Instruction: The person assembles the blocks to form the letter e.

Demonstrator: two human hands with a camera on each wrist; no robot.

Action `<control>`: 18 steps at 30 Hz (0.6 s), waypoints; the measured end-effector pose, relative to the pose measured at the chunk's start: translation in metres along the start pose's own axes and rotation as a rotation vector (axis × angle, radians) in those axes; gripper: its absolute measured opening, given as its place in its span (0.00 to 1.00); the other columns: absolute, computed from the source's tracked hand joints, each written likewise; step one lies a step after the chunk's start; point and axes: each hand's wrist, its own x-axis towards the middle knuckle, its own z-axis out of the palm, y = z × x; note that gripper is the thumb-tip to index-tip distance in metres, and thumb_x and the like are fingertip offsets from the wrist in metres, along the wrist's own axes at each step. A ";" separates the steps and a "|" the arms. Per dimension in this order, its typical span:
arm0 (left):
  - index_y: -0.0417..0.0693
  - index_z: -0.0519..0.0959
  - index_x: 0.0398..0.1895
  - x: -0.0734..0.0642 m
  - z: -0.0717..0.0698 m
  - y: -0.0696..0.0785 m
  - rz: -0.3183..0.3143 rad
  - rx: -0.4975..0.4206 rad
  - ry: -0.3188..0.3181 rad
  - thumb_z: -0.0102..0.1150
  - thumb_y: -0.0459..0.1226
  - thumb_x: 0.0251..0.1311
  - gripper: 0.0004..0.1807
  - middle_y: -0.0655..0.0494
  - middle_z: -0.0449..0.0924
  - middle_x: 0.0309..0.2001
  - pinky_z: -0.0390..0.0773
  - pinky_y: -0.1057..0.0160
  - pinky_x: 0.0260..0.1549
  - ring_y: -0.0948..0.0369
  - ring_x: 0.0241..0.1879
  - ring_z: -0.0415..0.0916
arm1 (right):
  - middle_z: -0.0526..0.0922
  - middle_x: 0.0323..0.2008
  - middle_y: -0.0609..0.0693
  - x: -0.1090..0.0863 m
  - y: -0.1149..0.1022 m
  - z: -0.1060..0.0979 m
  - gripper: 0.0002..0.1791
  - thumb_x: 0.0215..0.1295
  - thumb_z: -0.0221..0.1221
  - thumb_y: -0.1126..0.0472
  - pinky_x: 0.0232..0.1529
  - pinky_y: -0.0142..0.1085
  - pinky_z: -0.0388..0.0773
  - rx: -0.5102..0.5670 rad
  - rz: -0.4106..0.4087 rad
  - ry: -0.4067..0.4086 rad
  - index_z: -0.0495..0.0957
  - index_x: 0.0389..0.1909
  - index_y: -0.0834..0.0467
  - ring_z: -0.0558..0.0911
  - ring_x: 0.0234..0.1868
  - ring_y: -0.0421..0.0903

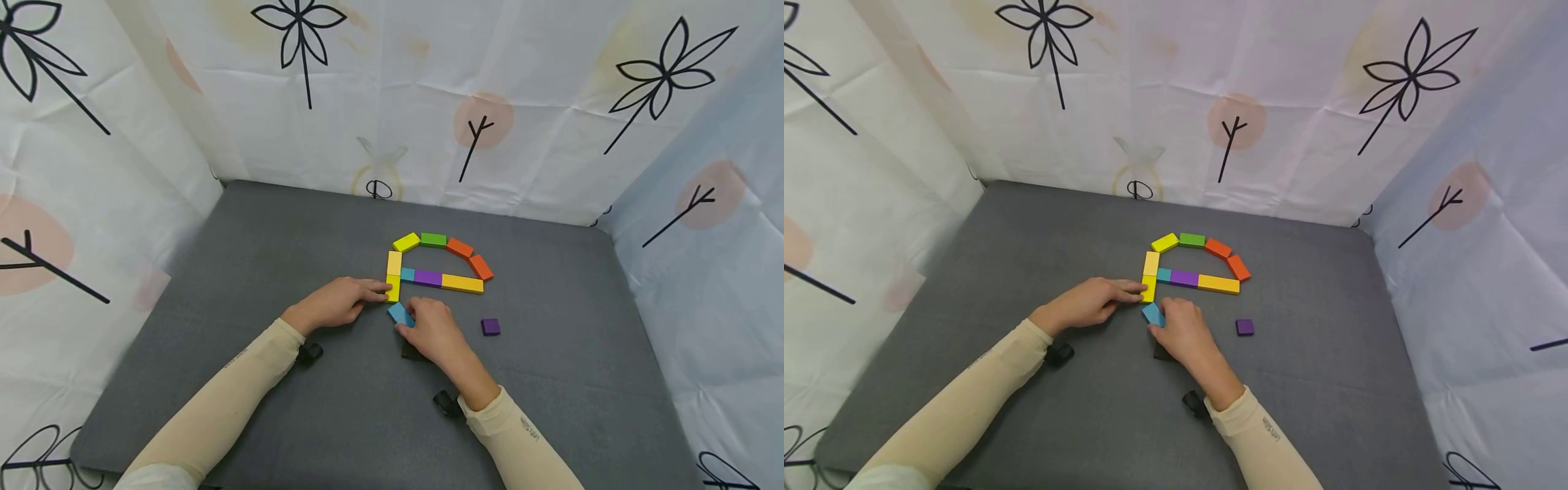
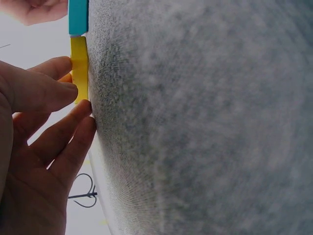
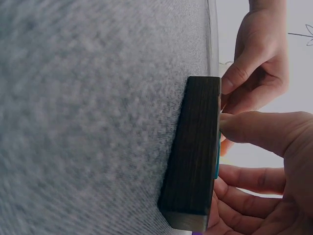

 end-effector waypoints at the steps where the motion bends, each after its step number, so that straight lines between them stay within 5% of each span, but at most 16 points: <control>1: 0.47 0.82 0.71 0.000 0.000 0.000 -0.002 0.001 -0.002 0.54 0.23 0.75 0.26 0.54 0.73 0.77 0.78 0.51 0.65 0.52 0.72 0.74 | 0.80 0.31 0.47 0.000 0.000 0.000 0.17 0.65 0.79 0.53 0.35 0.40 0.77 -0.001 0.002 0.000 0.86 0.45 0.60 0.76 0.31 0.46; 18: 0.48 0.83 0.71 0.000 0.000 0.000 -0.009 -0.010 -0.004 0.54 0.23 0.75 0.26 0.56 0.73 0.76 0.78 0.53 0.64 0.53 0.72 0.74 | 0.78 0.31 0.48 0.000 -0.003 0.001 0.17 0.65 0.78 0.55 0.35 0.41 0.77 -0.007 0.007 -0.013 0.85 0.45 0.61 0.76 0.31 0.47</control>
